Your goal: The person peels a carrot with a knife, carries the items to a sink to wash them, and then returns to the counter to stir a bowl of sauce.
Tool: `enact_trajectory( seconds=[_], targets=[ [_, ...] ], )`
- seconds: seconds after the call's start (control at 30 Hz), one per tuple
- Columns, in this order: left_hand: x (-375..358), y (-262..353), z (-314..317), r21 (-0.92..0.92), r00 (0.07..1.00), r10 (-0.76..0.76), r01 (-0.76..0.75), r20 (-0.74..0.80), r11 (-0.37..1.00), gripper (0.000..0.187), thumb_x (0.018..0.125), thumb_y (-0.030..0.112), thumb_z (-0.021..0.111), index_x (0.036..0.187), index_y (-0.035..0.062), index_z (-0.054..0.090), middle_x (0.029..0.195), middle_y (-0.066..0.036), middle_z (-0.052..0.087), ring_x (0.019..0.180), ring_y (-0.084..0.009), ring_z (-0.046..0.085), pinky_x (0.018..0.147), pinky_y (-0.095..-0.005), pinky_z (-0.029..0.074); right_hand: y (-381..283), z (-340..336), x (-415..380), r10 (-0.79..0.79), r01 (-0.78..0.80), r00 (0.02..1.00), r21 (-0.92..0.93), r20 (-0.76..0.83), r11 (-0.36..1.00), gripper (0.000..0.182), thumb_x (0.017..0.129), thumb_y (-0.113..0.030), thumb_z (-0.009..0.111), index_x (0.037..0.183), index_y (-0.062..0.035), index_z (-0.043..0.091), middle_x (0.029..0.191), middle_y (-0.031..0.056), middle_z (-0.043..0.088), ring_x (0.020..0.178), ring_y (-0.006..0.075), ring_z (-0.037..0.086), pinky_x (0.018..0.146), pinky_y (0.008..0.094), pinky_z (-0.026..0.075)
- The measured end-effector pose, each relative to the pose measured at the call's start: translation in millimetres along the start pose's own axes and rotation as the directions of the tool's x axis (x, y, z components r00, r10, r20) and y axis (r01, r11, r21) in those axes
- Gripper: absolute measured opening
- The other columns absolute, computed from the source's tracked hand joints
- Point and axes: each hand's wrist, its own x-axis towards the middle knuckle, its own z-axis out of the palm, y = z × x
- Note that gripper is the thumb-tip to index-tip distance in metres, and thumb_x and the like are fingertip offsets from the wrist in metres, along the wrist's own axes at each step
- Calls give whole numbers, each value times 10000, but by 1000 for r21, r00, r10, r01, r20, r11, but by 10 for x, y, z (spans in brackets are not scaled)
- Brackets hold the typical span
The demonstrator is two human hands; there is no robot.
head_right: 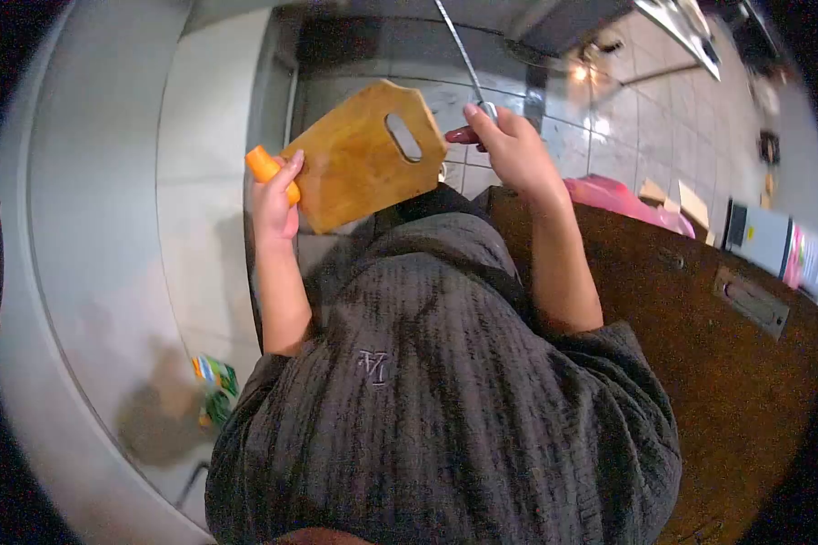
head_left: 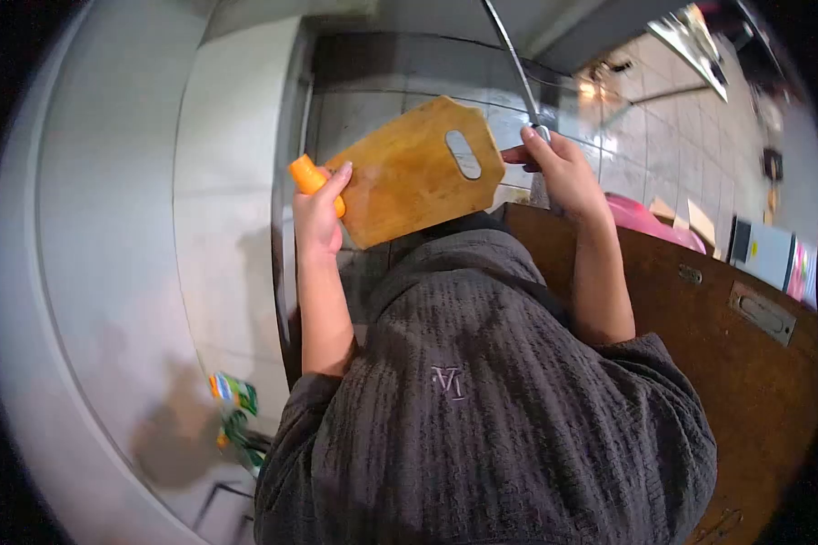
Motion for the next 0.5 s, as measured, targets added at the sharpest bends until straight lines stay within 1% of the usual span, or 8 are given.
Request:
enact_trajectory(
  seconds=[0.13, 0.17, 0.2, 0.27, 0.3, 0.37, 0.47, 0.5],
  targets=[
    [501, 65, 737, 121, 985, -59, 39, 165, 992, 237, 756, 78, 756, 798, 107, 524, 804, 11, 545, 757, -89, 517, 698, -246, 401, 55, -506, 140, -14, 23, 996, 100, -91, 995, 472, 939, -405, 487, 989, 40, 637, 877, 104, 683, 833, 157, 598, 813, 308, 451],
    [585, 140, 1019, 170, 981, -69, 38, 181, 985, 235, 756, 82, 757, 794, 108, 527, 800, 15, 542, 742, -86, 512, 680, -245, 398, 97, -663, 176, -15, 19, 988, 27, -156, 999, 474, 937, -408, 488, 970, 39, 641, 877, 122, 681, 810, 172, 604, 796, 309, 461],
    [638, 211, 1283, 220, 973, -88, 41, 212, 975, 233, 755, 86, 759, 790, 109, 529, 796, 19, 539, 726, -84, 507, 663, -243, 396, 64, -755, 137, 10, 8, 978, 85, -207, 996, 440, 938, -386, 493, 942, 30, 636, 880, 102, 676, 820, 157, 592, 793, 305, 460],
    [832, 302, 1756, 404, 951, -81, -49, 299, 914, 236, 758, 113, 762, 783, 114, 527, 777, 21, 527, 711, -79, 498, 651, -245, 395, 36, -976, 88, 61, -22, 947, 125, -316, 992, 415, 939, -369, 500, 911, 25, 628, 868, 79, 666, 825, 145, 583, 785, 302, 462],
    [848, 422, 2062, 529, 956, -140, -19, 258, 848, 230, 770, 87, 746, 765, 111, 518, 764, 19, 525, 708, -80, 496, 657, -248, 397, 49, -1065, 64, 92, -52, 929, 118, -358, 992, 422, 938, -374, 502, 908, 29, 625, 853, 75, 661, 820, 148, 585, 781, 302, 465],
    [1152, 359, 2368, 384, 860, -94, -124, 501, 915, 231, 783, 54, 726, 741, 102, 504, 751, 22, 519, 698, -83, 489, 663, -248, 396, 36, -1143, 35, 120, -27, 891, 214, -438, 977, 424, 935, -373, 512, 894, 36, 616, 827, 68, 650, 810, 148, 587, 781, 298, 464],
    [1420, 303, 2852, 400, 751, -142, -173, 645, 900, 232, 788, 142, 739, 755, 118, 510, 780, 17, 537, 715, -98, 511, 659, -268, 413, -130, -1243, -60, 205, -72, 808, 254, -553, 965, 394, 930, -359, 527, 874, 21, 614, 813, 45, 638, 774, 119, 569, 731, 282, 461],
    [1420, 361, 2835, 425, 719, -163, -199, 675, 883, 231, 793, 114, 729, 749, 112, 502, 776, 16, 536, 725, -106, 515, 681, -274, 419, -255, -1106, -171, 239, -90, 778, 274, -580, 957, 382, 929, -354, 529, 872, 13, 616, 805, 37, 632, 762, 108, 560, 713, 277, 459]
  ],
)
